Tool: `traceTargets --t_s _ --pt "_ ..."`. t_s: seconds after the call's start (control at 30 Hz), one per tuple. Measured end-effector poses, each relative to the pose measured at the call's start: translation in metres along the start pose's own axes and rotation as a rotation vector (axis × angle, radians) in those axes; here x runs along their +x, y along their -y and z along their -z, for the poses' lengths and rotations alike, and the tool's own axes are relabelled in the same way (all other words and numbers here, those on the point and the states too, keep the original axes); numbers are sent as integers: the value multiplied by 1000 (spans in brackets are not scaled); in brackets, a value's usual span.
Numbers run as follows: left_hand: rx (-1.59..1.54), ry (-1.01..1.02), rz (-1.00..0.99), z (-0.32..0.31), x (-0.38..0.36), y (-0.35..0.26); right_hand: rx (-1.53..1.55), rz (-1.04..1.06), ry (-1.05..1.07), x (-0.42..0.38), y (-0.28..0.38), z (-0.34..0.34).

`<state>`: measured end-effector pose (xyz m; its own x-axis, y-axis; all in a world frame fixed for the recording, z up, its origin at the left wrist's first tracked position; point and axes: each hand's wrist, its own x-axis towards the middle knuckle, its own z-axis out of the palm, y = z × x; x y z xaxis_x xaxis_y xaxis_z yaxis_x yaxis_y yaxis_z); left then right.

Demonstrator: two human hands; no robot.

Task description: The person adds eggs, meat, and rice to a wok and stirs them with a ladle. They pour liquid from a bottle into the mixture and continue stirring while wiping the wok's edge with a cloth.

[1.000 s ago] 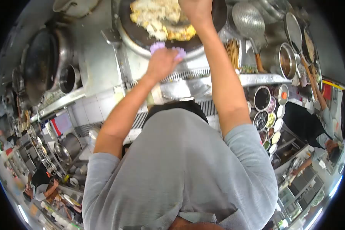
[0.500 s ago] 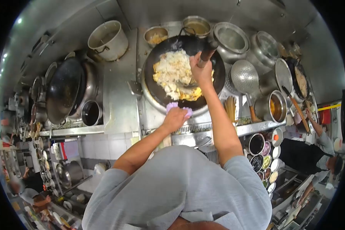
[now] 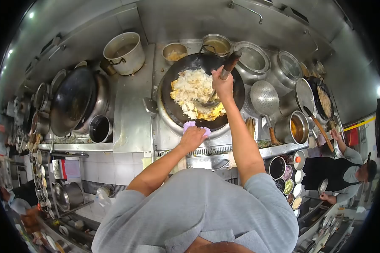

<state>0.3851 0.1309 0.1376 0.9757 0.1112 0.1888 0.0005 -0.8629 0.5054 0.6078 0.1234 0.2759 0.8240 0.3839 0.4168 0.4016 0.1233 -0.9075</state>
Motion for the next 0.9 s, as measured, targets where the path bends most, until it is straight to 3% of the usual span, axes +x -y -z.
traceTargets --t_s 0.23,0.37,0.47,0.53,0.63,0.67,0.8,0.87,0.9 --pt "-1 -109 -47 -4 -5 0 -22 69 -21 -7 -4 1" --pt "36 -181 -40 -11 -7 0 -136 -75 -17 -10 -13 -2" --pt "52 -53 17 -5 -4 -7 183 -87 -4 -2 43 8" --pt "53 -122 -10 11 -6 -22 357 0 -11 2 62 17" --pt "41 -103 20 1 -12 -30 397 -24 101 27 -10 -6" --pt "43 -112 23 -1 -6 -30 332 -202 211 50 -4 -15" --pt "44 -145 44 2 3 -28 363 -112 237 56 55 -38" --pt "36 -186 65 0 -2 -35 306 -178 257 58 18 -80" --pt "23 -106 101 -3 -2 -31 271 -229 244 54 -2 -92"
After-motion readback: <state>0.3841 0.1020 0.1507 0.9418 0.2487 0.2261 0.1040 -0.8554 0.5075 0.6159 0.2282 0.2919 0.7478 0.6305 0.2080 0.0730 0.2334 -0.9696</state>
